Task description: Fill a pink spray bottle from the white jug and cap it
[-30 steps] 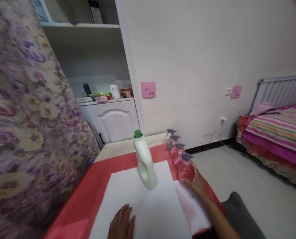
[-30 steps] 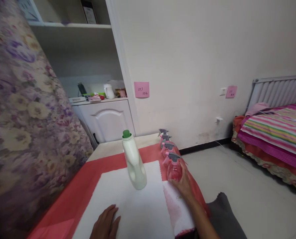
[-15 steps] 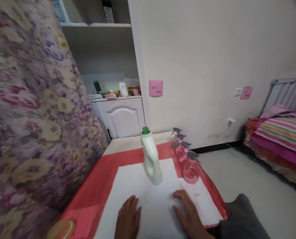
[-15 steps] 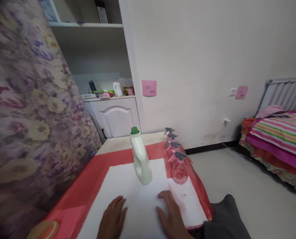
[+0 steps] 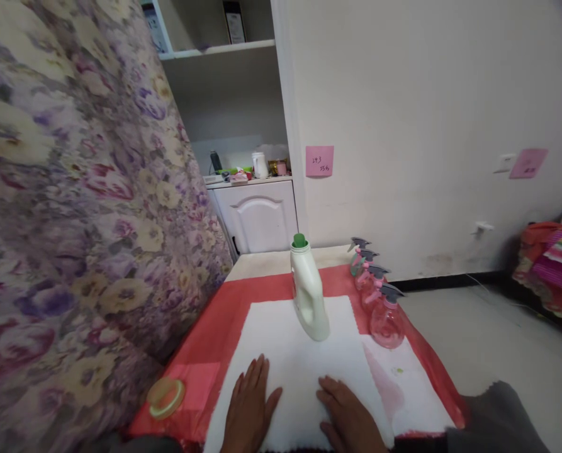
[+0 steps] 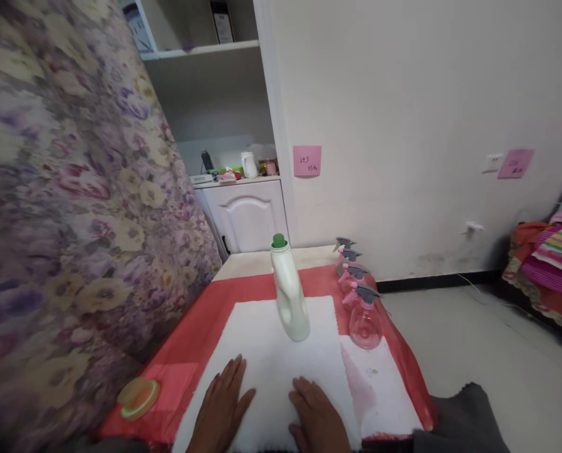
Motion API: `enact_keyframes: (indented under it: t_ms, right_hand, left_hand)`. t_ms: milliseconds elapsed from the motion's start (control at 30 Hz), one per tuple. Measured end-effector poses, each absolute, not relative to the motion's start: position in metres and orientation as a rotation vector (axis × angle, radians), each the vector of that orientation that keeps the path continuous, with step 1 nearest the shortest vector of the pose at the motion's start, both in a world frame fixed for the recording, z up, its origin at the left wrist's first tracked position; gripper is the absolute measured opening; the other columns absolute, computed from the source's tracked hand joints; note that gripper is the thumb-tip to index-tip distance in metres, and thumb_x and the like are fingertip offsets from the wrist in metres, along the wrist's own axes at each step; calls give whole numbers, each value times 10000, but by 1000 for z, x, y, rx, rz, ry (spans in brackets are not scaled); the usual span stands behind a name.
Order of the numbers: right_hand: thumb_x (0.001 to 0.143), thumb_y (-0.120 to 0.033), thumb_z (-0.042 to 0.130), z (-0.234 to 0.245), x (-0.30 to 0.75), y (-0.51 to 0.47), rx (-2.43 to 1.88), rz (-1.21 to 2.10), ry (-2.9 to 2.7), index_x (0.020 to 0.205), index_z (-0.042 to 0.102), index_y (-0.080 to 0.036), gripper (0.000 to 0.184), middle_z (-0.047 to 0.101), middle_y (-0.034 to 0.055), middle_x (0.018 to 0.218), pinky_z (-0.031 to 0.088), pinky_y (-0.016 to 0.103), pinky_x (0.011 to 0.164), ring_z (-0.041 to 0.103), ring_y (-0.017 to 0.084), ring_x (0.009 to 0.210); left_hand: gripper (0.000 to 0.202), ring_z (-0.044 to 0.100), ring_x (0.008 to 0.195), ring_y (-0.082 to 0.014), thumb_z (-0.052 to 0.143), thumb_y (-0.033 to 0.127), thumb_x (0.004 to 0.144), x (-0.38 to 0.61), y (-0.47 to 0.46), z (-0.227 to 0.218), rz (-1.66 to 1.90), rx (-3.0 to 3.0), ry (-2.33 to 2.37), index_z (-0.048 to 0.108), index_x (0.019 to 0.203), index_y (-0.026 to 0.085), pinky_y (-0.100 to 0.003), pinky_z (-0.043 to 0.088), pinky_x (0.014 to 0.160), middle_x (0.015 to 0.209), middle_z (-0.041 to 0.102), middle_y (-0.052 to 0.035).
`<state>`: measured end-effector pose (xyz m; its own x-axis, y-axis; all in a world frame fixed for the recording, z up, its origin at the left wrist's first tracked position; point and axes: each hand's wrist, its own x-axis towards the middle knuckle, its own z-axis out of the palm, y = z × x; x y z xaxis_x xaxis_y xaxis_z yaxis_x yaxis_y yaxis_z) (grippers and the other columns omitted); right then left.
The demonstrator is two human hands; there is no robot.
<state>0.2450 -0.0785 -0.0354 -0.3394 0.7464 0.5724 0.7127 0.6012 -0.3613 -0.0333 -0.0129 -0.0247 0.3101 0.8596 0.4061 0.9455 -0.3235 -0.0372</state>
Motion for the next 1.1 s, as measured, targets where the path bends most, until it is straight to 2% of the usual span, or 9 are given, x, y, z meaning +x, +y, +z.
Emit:
enact_keyframes:
  t_ms: [200, 433, 633, 733, 833, 967, 1100]
  right_hand:
    - [777, -161, 635, -41, 247, -79, -1123, 78, -2098, 1367, 508, -258, 611, 573, 94, 1396, 516, 467, 1026, 566, 297, 1257]
    - [788, -165, 622, -30, 245, -81, -1123, -1, -2100, 1321, 543, -233, 543, 615, 108, 1351, 536, 469, 1001, 597, 292, 1223]
    - [823, -180, 597, -28, 244, -87, -1166, -29, -2075, 1332, 523, -251, 519, 617, 105, 1350, 540, 492, 990, 600, 289, 1221]
    - [834, -211, 597, -25, 241, -89, -1248, 58, -2053, 1293, 560, -262, 464, 623, 97, 1343, 537, 502, 992, 601, 294, 1218]
    - [857, -223, 576, -15, 224, -86, -1322, 163, -1959, 1273, 575, -256, 417, 627, 96, 1333, 546, 457, 992, 598, 273, 1222]
    - [920, -231, 511, -5, 181, -69, -1312, 167, -1972, 1366, 498, -229, 446, 524, 101, 1445, 467, 441, 1085, 484, 244, 1338]
    - [878, -160, 544, -18, 149, -52, -1365, 77, -2105, 1394, 482, -218, 522, 483, 112, 1477, 434, 516, 1094, 458, 301, 1353]
  left_hand:
    - [588, 475, 1338, -288, 439, 525, 911, -50, -16, -19, -430, -2245, -1710, 473, 1401, 202, -494, 403, 1072, 1455, 502, -109]
    - [589, 461, 1342, -330, 435, 515, 903, -45, -19, -17, -431, -2192, -1807, 524, 1360, 154, -538, 381, 1065, 1444, 506, -152]
    - [596, 469, 1340, -281, 436, 526, 912, -38, -33, -32, -490, -2334, -1547, 436, 1426, 224, -471, 373, 1067, 1469, 493, -80]
    - [591, 482, 1327, -278, 423, 525, 922, -40, -35, -35, -510, -2324, -1482, 433, 1427, 219, -456, 369, 1059, 1460, 506, -80]
    - [593, 486, 1319, -274, 428, 527, 919, -40, -35, -36, -520, -2296, -1432, 439, 1423, 214, -442, 360, 1059, 1453, 517, -83]
    - [567, 507, 1295, -251, 434, 505, 918, -40, -34, -38, -522, -2185, -1361, 468, 1401, 209, -416, 363, 1047, 1435, 542, -66]
    - [473, 550, 1250, -219, 445, 383, 926, -46, -32, -42, -512, -2122, -1270, 515, 1358, 203, -384, 395, 1010, 1394, 586, -44]
